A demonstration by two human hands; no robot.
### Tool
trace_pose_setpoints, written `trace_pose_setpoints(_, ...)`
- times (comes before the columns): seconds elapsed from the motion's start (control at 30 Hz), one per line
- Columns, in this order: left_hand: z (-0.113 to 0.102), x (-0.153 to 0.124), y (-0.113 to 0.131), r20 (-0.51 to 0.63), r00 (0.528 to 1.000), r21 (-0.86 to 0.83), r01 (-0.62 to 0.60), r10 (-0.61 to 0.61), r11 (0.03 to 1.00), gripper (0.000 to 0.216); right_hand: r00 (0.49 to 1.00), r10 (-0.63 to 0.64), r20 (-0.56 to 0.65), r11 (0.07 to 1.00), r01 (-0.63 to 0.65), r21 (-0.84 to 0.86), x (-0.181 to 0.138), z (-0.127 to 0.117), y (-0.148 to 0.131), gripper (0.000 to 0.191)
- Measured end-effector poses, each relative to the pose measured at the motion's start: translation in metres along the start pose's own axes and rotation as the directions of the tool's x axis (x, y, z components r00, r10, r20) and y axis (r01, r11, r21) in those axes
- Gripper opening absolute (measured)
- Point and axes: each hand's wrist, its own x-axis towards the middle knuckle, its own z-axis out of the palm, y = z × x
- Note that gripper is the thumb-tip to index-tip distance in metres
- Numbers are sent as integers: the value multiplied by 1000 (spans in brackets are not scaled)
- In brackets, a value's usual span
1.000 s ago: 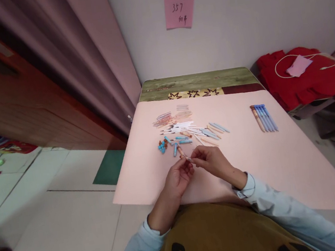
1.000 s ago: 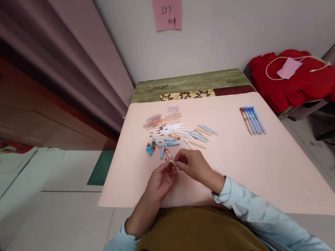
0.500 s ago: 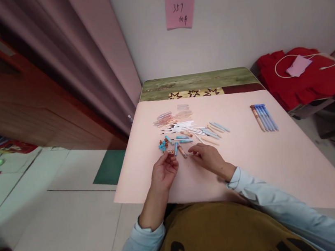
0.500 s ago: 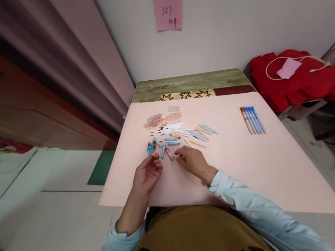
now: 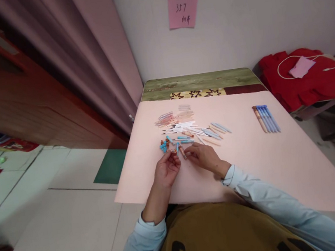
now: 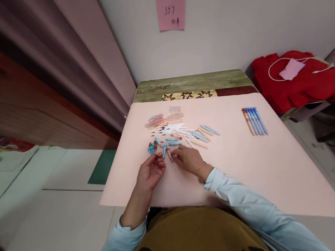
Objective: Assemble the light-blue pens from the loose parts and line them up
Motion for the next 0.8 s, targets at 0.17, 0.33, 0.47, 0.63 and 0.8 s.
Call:
trace_pose_setpoints(0.17,-4,1,-1,-9,1000,-2,-4,4,1000,12,1000,14,22,998,-13,-57,1,-1,-6,23)
trace_pose_setpoints(0.33,-4,2,-3,-18,1000,6,0,0,1000,12,995,89,35,985,-83,-153,-1,-2,-7,18)
trace_pose_setpoints(0.47,5,2,-5,24,1000,6,4,-4,1000,13,991,118,67,967,-99,-233,-7,-6,-8,21)
trace_pose_setpoints(0.63,26,4,-10,96,995,7,23,-24,1000,16,981,165,104,929,-119,-350,-10,-1,-10,27)
trace_pose_setpoints(0.8,34,5,-11,119,993,15,18,-20,1000,16,985,173,2,965,-169,-201,-16,0,-4,24)
